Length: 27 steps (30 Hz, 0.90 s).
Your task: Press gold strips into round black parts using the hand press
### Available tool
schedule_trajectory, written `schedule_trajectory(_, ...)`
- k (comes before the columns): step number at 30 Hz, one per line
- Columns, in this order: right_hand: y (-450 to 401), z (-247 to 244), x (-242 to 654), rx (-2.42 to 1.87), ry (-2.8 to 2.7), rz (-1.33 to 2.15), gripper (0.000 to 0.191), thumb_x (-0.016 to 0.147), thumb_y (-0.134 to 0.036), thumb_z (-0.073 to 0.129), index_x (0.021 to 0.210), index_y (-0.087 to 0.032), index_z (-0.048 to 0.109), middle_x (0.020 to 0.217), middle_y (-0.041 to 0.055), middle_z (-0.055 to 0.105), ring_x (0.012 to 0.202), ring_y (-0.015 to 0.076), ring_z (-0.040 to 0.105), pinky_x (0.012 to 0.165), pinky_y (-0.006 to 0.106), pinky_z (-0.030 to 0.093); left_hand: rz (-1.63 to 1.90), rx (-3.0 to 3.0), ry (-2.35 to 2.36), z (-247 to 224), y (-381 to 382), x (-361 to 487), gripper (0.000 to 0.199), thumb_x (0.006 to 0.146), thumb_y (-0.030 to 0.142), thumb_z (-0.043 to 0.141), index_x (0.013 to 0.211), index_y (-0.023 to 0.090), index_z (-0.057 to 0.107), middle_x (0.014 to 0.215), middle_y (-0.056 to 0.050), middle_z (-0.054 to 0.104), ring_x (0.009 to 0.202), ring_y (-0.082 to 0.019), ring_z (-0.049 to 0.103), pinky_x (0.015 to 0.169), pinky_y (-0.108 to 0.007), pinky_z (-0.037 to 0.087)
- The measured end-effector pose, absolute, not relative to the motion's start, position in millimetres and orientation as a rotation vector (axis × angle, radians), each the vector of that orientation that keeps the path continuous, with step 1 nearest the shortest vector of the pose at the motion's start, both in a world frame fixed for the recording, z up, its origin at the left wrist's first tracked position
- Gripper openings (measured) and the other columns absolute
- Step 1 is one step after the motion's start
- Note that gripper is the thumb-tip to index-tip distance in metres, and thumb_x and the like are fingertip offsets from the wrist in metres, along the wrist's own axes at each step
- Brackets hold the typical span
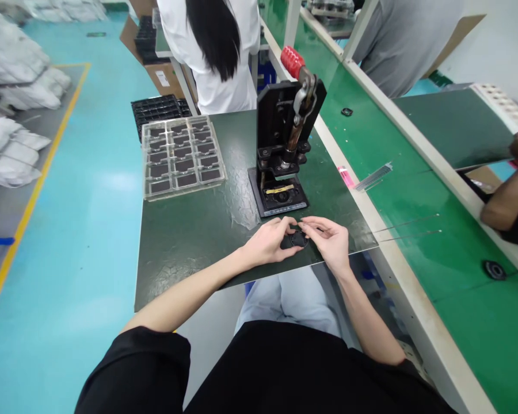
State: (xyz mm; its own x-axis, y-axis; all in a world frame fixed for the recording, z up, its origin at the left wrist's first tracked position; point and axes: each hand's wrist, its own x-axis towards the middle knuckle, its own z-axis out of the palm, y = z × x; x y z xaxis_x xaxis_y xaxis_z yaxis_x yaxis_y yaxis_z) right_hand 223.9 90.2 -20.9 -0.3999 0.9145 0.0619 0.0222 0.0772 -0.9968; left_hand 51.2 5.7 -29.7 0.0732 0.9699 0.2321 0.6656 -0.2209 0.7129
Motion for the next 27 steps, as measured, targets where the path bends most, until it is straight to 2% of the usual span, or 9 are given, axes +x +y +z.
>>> schedule_trajectory(3,89.6,-20.7,224.7,-1.003,-1.561,1.343,0.035,0.085,-0.051,0.079,0.094,-0.018,0.082,0.072,0.0044,0.074,0.060,0.0147,0.066,0.058,0.029,0.057,0.950,1.906,1.633,-28.8,5.5,51.6,0.051,0.085,0.041,0.081,0.122,0.023,0.051,0.103,-0.006,0.076,0.101,-0.026,0.075,0.093,-0.040,0.060)
schedule_trajectory(5,90.0,-20.0,226.4,-0.995,-1.591,1.280,0.037,0.090,-0.055,0.074,0.095,-0.019,0.082,0.071,0.0036,0.072,0.061,0.0139,0.064,0.061,0.028,0.057,0.946,1.888,1.638,-28.2,5.2,51.7,0.052,0.085,0.043,0.081,0.122,0.023,0.051,0.102,-0.006,0.076,0.100,-0.025,0.076,0.093,-0.040,0.060)
schedule_trajectory(11,89.6,-26.6,230.0,-0.917,-1.764,1.314,0.045,0.093,-0.062,0.068,0.093,-0.018,0.077,0.077,0.0057,0.074,0.070,0.0174,0.070,0.069,0.030,0.060,0.942,1.874,1.628,-27.4,4.7,51.0,0.053,0.086,0.043,0.080,0.123,0.023,0.049,0.104,-0.006,0.075,0.100,-0.025,0.076,0.093,-0.040,0.060)
schedule_trajectory(16,88.9,-32.4,231.5,-0.879,-1.971,1.213,0.035,0.100,-0.051,0.061,0.096,-0.019,0.076,0.081,0.0052,0.075,0.072,0.0181,0.071,0.070,0.030,0.056,0.960,1.872,1.615,-28.0,5.0,50.5,0.054,0.084,0.043,0.081,0.123,0.024,0.048,0.105,-0.005,0.075,0.100,-0.025,0.075,0.093,-0.041,0.060)
schedule_trajectory(21,86.3,-28.1,231.4,-0.840,-2.067,1.060,0.028,0.103,-0.040,0.056,0.091,-0.021,0.072,0.081,0.0047,0.073,0.071,0.0185,0.069,0.068,0.031,0.054,0.975,1.859,1.610,-28.2,5.5,50.8,0.054,0.084,0.042,0.080,0.123,0.024,0.047,0.103,-0.006,0.075,0.099,-0.026,0.076,0.091,-0.041,0.060)
schedule_trajectory(27,80.9,-22.8,226.1,-0.705,-2.225,0.769,0.025,0.104,-0.026,0.049,0.085,-0.023,0.064,0.079,0.0065,0.069,0.074,0.0203,0.063,0.071,0.034,0.052,0.980,1.835,1.618,-28.7,5.7,51.4,0.050,0.080,0.033,0.080,0.115,0.024,0.046,0.099,-0.004,0.073,0.097,-0.024,0.075,0.088,-0.038,0.060)
